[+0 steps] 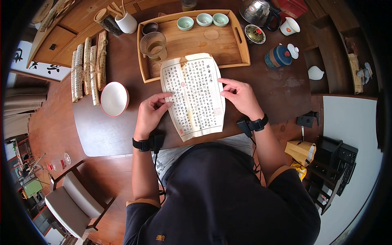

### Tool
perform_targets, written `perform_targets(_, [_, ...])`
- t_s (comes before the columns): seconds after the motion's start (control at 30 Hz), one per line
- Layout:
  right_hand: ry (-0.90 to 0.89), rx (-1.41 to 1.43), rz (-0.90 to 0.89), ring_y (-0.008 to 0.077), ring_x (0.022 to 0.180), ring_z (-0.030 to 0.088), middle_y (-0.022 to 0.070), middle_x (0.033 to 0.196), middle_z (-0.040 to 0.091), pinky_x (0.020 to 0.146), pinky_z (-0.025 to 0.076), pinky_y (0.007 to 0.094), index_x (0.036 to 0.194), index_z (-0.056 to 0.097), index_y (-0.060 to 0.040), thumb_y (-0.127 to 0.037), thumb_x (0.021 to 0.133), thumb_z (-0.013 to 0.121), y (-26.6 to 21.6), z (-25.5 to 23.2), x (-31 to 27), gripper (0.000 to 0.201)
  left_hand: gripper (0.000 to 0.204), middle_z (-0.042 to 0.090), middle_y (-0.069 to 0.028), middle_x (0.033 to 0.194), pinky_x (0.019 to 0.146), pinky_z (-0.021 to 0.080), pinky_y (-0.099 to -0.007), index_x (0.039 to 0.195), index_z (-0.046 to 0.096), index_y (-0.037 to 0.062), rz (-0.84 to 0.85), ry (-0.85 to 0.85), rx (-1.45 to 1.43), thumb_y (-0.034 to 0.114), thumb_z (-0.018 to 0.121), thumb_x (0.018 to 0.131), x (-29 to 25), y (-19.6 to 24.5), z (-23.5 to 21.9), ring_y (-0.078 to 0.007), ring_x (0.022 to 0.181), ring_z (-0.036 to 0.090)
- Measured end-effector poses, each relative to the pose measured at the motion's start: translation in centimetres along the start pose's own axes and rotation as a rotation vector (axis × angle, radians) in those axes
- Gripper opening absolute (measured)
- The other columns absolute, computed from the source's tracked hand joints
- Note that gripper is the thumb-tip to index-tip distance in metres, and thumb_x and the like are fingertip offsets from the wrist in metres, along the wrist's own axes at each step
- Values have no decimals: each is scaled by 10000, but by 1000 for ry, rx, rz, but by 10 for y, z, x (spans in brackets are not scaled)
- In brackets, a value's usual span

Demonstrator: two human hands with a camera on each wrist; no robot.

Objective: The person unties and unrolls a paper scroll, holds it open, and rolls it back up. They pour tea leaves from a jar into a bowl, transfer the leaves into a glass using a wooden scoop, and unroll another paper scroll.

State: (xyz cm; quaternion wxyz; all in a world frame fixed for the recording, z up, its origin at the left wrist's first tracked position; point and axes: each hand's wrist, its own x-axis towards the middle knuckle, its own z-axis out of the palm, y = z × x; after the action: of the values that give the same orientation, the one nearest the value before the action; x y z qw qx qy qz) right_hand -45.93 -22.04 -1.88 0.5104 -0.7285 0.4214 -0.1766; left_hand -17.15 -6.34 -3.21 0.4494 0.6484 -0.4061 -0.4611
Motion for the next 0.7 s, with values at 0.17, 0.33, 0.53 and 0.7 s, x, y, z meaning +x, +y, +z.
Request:
perform_targets(0.17, [1,11,-5,61,708,584,19,847,744,712,517,242,1310,673,-63,-22,880,732,0,0,0,436,274,704,7,869,737,514,-210,1194,711,-8,4,5,-15,-16,698,921,0,0,1,-39,774,606])
perform_targets(0.33, [5,16,-18,61,703,585,20,846,743,707,517,241,1309,673,-60,-15,877,729,2,0,0,438,284,684,16,918,782,504,-204,1214,685,-27,-33,-24,-7,-30,683,930,0,0,-1,-45,825,598])
perform_targets(0.53, [7,-9,-7,111,700,646,71,867,757,705,546,268,1278,695,-89,-26,864,730,-1,0,0,421,276,680,20,917,775,502,-203,1203,692,-25,-30,-14,1,-30,684,927,-1,5,1,-45,817,590])
perform_targets(0.7, [4,-4,-4,87,705,618,48,859,752,709,532,256,1288,687,-75,-22,869,731,-1,0,0,425,271,676,24,918,773,499,-201,1194,698,-21,-41,-12,7,-28,689,923,-1,2,1,-43,815,584])
